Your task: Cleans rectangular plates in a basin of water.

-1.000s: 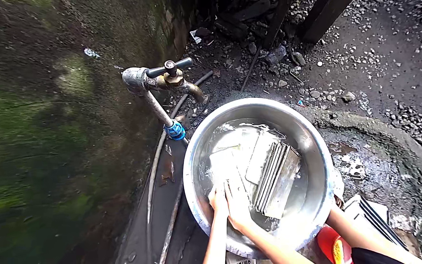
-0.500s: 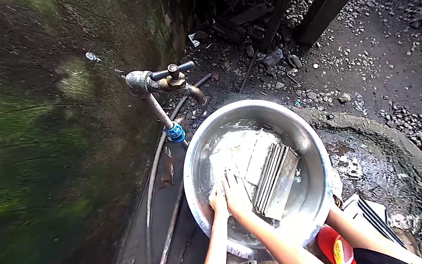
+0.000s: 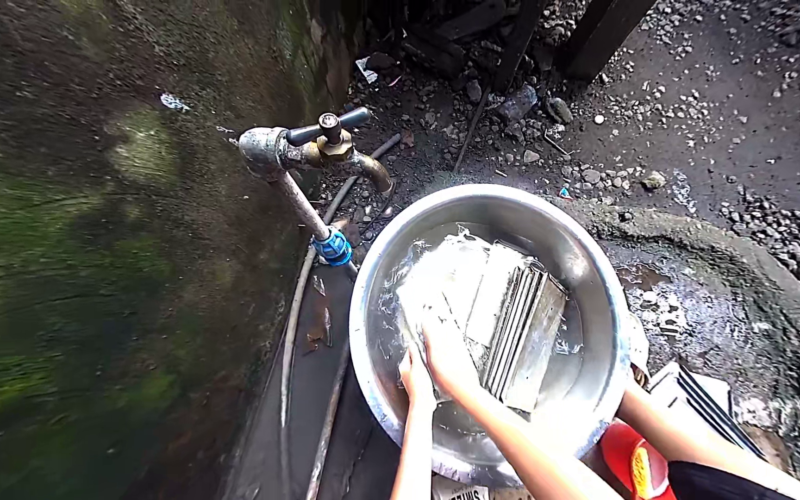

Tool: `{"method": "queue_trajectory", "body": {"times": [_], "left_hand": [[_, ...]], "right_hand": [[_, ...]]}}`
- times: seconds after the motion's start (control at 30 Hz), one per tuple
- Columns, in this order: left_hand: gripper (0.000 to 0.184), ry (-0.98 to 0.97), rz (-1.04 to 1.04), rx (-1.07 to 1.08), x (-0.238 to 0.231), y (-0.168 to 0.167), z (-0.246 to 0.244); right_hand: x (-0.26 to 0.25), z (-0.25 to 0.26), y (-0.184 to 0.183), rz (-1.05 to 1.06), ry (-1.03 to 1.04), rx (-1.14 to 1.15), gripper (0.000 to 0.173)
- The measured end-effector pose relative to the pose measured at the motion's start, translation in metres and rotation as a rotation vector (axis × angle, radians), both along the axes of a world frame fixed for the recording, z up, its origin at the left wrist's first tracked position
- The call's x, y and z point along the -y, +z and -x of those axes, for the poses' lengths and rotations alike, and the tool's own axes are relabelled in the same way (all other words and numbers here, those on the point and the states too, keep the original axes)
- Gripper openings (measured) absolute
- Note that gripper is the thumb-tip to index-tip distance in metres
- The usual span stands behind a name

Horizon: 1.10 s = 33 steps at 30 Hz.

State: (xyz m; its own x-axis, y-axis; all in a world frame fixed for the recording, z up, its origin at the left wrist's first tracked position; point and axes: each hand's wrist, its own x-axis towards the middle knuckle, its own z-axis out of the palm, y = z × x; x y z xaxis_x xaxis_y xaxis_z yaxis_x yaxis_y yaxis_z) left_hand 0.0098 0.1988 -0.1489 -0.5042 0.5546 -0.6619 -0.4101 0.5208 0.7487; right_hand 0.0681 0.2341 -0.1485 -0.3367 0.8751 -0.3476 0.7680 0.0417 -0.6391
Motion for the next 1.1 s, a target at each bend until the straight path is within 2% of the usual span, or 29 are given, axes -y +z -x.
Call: {"method": "queue_trajectory", "body": {"times": [0.07,0.13,0.23,0.3,0.33,0.43,0.5,0.6,0.67,0.77,0.83,0.9,0.97,1.03,1.1], "left_hand": [[0.042,0.028,-0.024,0.021,-0.002,0.0,-0.002],[0.039,0.003,-0.056,0.033,0.001,-0.001,-0.003],[0.037,0.016,-0.059,0.006,-0.002,-0.003,0.001],[0.038,0.068,-0.05,0.017,-0.003,-0.003,0.002],[0.039,0.083,-0.047,0.043,-0.002,-0.002,0.001],[0.043,0.084,-0.097,0.131,0.0,0.002,-0.002],[0.04,0.075,-0.124,0.083,0.002,0.002,-0.002],[0.037,0.069,-0.101,0.02,0.0,0.0,-0.001],[0.038,0.027,-0.069,0.026,0.002,-0.001,-0.002],[0.034,0.021,-0.052,0.03,0.001,0.0,-0.003],[0.037,0.018,-0.062,0.053,0.005,0.002,-0.003],[0.038,0.02,-0.098,0.034,0.005,0.002,0.001],[0.037,0.032,-0.111,0.007,0.001,-0.002,0.0],[0.035,0.037,-0.073,0.004,0.001,-0.003,-0.001],[0.035,0.0,-0.067,0.002,0.002,-0.003,-0.001]], "right_hand": [[0.044,-0.016,-0.005,-0.035,0.058,-0.117,0.051],[0.066,-0.036,-0.005,-0.062,0.153,-0.156,0.053],[0.044,-0.044,-0.018,-0.168,0.214,-0.232,0.053],[0.017,-0.041,-0.019,-0.141,0.194,-0.232,0.049],[0.004,-0.038,-0.015,-0.106,0.151,-0.202,0.046],[-0.016,-0.023,-0.012,-0.054,-0.107,-0.149,0.05],[0.004,-0.02,-0.005,0.009,-0.153,-0.128,0.054],[0.056,-0.037,0.001,0.043,0.02,-0.179,0.052],[0.066,-0.05,-0.009,-0.023,0.102,-0.22,0.051],[0.022,-0.04,-0.016,-0.062,-0.006,-0.226,0.049],[-0.012,-0.026,-0.008,0.023,-0.09,-0.115,0.051],[-0.018,-0.018,-0.005,0.07,-0.107,-0.018,0.054],[0.014,-0.026,-0.003,0.051,-0.071,-0.045,0.052],[0.057,-0.043,0.001,0.027,0.076,-0.087,0.051],[0.074,-0.054,0.002,-0.018,0.203,-0.069,0.049]]}}
